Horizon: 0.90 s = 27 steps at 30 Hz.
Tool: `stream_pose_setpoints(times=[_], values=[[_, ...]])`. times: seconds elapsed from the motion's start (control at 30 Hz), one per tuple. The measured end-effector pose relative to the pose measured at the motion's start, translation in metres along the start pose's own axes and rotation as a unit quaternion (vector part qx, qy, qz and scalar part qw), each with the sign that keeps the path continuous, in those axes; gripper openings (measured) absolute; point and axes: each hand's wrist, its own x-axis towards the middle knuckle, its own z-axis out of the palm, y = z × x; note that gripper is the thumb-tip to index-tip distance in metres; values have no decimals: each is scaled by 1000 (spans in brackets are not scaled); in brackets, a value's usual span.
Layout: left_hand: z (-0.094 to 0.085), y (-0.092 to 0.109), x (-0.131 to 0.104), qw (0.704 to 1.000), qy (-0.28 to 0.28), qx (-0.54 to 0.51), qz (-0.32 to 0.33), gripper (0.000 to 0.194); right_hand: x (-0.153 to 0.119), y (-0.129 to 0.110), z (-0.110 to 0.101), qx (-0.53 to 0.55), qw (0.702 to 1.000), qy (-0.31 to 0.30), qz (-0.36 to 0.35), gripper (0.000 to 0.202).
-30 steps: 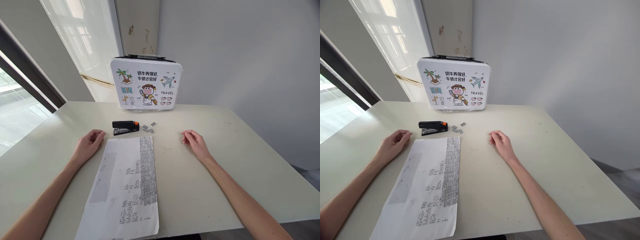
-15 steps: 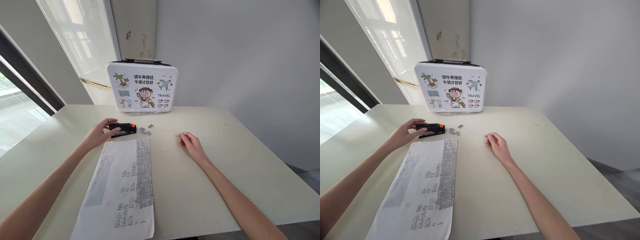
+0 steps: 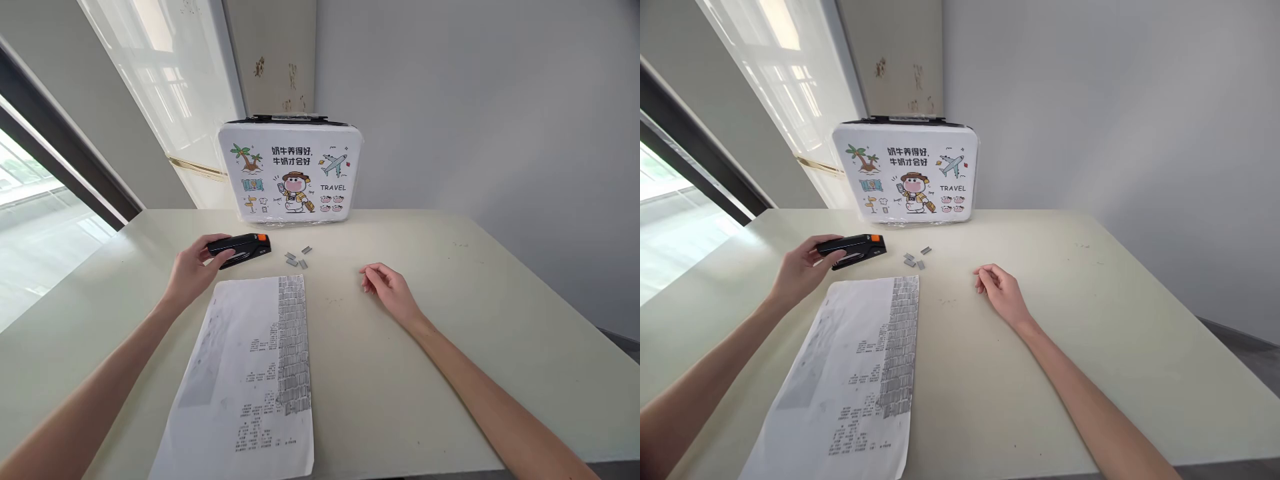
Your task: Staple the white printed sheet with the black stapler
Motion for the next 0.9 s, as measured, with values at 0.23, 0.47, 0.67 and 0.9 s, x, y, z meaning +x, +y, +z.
stream_pose_setpoints(times=[0.23, 0.47, 0.67, 0.9], values=[[42, 91, -38, 983, -107, 8, 146, 34, -16, -34, -1, -156, 977, -39, -141, 51], [95, 131, -77, 952, -240, -88, 168, 24, -41, -69, 1, -297, 924, -173, -166, 27], [72, 98, -81, 950, -257, 12, 175, 48, -52, -51, -39, -323, 935, -134, -53, 30], [14, 17, -92, 960, -189, 170, 118, 40, -55, -31, -73, -337, 924, -179, 1, 35]])
